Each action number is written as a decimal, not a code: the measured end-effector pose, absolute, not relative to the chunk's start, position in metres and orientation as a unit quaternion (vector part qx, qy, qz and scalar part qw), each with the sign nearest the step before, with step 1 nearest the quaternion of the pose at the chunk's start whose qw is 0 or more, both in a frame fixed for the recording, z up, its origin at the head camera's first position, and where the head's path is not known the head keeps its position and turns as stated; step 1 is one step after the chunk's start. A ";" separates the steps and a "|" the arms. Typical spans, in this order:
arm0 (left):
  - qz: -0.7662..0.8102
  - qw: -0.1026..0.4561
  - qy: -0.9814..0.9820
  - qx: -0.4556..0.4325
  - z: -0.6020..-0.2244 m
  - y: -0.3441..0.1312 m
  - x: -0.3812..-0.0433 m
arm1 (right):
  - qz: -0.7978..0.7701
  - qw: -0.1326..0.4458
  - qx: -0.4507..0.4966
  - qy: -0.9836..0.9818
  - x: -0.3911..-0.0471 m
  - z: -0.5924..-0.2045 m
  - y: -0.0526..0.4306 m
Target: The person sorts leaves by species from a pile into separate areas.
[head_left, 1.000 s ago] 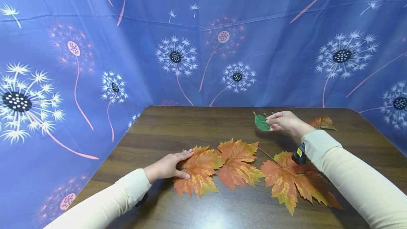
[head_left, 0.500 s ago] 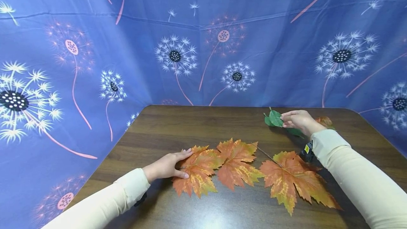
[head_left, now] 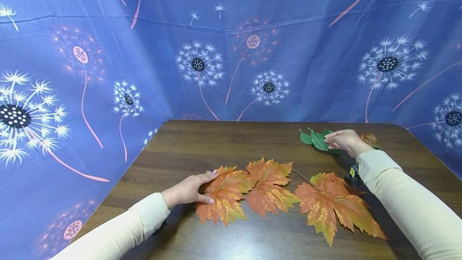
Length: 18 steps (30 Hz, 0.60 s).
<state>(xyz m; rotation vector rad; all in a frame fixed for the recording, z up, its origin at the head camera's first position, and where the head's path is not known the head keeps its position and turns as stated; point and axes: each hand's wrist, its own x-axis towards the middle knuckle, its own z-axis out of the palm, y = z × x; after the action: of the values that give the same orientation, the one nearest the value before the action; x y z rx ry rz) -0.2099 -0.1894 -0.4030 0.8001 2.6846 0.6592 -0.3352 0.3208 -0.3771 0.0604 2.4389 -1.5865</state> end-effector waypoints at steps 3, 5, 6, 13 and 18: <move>0.227 0.134 0.925 0.273 -0.404 -0.189 -0.209 | -0.537 0.117 0.024 0.835 -0.334 -0.380 0.322; 0.230 0.138 0.925 0.270 -0.403 -0.189 -0.209 | -0.537 0.122 0.031 0.834 -0.334 -0.380 0.323; 0.232 0.139 0.925 0.269 -0.403 -0.189 -0.209 | -0.539 0.125 0.034 0.832 -0.333 -0.380 0.323; 0.235 0.142 0.923 0.271 -0.401 -0.188 -0.208 | -0.532 0.148 0.048 0.832 -0.331 -0.382 0.325; 0.236 0.145 0.924 0.264 -0.401 -0.189 -0.208 | -0.516 0.143 0.035 0.843 -0.331 -0.384 0.328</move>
<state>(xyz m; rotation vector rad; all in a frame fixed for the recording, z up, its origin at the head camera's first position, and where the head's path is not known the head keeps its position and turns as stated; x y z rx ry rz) -0.2083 -0.1886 -0.4014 0.7609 2.6623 0.6793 -0.3313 0.3283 -0.3842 0.1015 2.4323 -1.4894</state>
